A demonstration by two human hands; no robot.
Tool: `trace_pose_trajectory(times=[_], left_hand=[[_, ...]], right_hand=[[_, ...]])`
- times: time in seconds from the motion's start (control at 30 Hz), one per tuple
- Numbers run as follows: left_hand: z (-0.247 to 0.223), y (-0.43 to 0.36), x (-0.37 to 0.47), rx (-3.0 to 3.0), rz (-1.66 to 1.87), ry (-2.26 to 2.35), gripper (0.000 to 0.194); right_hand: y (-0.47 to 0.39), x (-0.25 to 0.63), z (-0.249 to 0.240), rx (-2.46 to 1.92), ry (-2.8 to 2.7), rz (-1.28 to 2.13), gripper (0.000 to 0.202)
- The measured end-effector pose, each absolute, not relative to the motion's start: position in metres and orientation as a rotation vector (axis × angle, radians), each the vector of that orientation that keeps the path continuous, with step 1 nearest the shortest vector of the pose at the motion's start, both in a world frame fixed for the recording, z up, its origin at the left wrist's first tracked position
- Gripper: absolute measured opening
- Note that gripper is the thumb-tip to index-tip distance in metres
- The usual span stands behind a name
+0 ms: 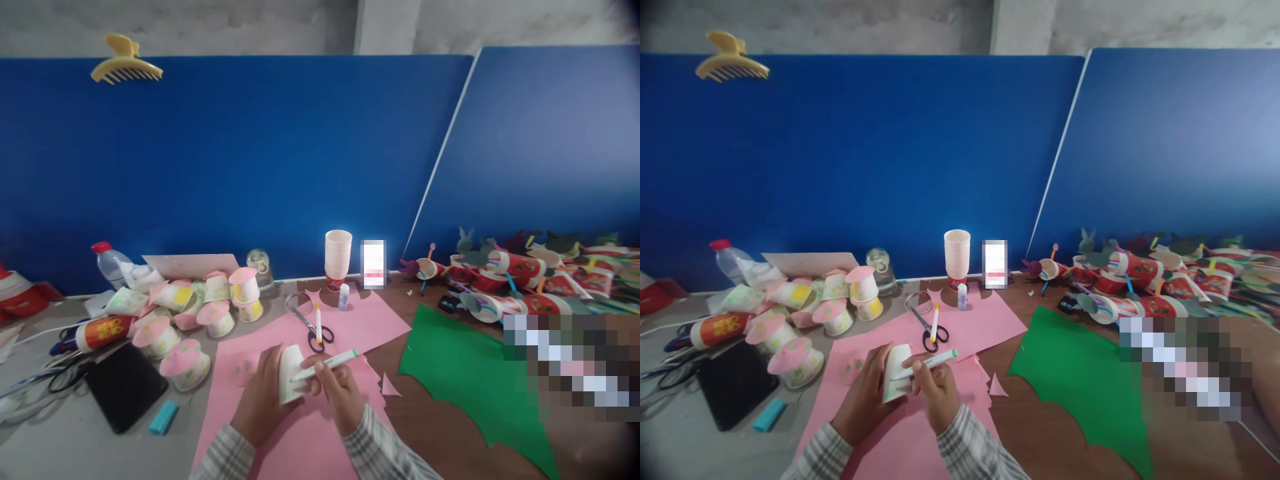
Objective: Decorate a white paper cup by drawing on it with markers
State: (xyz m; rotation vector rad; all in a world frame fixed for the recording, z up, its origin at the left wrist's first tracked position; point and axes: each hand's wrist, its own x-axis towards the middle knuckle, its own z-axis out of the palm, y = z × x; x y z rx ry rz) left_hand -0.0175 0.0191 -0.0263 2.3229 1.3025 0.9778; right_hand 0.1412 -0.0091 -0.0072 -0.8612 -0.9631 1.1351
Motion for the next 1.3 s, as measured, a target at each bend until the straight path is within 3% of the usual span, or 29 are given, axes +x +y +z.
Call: trace_pose_trajectory(times=[0.33,1.3], left_hand=[[-0.024,0.016,-0.015,2.339,0.924,1.343,0.095],[-0.020,0.015,-0.012,2.377,0.951,1.340,0.091]], right_hand=[[-0.009,0.140,-0.006,-0.937,-0.785,1.096,0.034],[-0.014,0.140,0.007,-1.067,-0.981,0.979,0.029]])
